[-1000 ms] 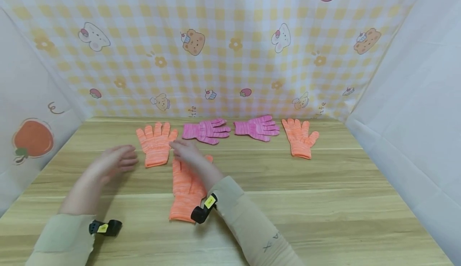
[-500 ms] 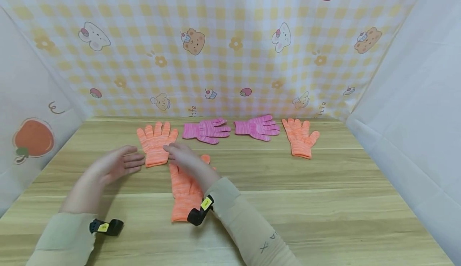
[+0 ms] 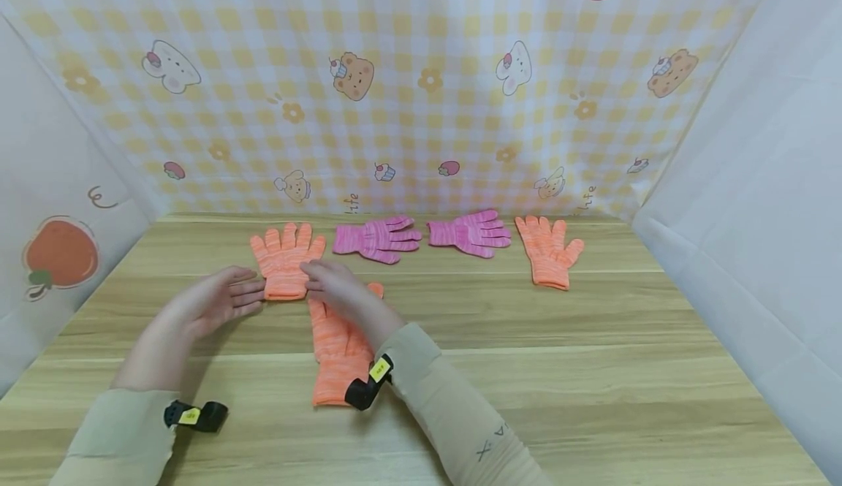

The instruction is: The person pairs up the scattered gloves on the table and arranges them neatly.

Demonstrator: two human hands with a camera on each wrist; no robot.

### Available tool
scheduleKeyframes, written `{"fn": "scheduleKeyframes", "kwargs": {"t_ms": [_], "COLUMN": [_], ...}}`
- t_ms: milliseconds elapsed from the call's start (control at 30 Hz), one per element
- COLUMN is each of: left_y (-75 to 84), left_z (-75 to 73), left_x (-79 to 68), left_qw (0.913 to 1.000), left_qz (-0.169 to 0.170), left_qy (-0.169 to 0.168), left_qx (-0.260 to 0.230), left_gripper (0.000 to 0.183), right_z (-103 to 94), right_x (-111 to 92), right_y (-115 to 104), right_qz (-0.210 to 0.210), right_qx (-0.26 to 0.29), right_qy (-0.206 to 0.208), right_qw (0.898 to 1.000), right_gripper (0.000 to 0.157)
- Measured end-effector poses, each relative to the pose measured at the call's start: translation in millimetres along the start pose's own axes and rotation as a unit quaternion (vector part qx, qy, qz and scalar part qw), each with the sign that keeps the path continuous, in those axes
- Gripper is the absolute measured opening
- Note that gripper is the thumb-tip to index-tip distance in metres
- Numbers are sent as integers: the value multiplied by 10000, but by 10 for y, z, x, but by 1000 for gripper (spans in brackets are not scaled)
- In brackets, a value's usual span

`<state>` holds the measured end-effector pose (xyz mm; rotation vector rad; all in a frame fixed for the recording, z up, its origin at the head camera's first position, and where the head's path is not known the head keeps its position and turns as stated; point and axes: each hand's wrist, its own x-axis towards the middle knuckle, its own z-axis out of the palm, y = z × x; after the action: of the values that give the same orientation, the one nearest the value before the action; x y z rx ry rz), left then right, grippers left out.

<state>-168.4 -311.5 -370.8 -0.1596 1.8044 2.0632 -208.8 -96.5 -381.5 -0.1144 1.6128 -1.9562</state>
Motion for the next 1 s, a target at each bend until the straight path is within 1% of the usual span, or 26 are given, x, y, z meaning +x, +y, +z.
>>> {"fn": "scheduleKeyframes", "kwargs": {"t_ms": [100,200,300,367,500,633,800,1000], "left_y": [-11,-19,-17,-9,18,56,95,111], "left_z": [-8,-10,-1,5,20,41,66,73], "left_x": [-5,-18,-33,-44,-78,-106,-118,-135], "left_qw": [10000,9999,9995,9989,9962,9931,9903,9833], "left_qz": [77,140,175,227,380,542,595,787], "left_qy": [-27,-73,-140,-225,-378,-542,-606,-873], "left_qx": [-16,-36,-204,-353,-684,-890,-1095,-1390], "left_gripper": [60,43,26,22,20,20,19,28], "right_z": [12,17,17,17,20,29,34,9], "right_x": [0,-5,-6,-8,-13,-24,-28,-10], "right_y": [-2,-2,3,6,1,-6,-14,-7], "right_qz": [7,-12,-55,-92,-153,-187,-122,-177], "right_qx": [21,-5,-45,-58,-137,-184,96,301], "right_qy": [6,-25,-93,-131,-174,-181,-110,-128], "right_qw": [10000,10000,9999,9999,9996,9995,9998,9993], "right_gripper": [62,62,61,60,60,60,61,57]}}
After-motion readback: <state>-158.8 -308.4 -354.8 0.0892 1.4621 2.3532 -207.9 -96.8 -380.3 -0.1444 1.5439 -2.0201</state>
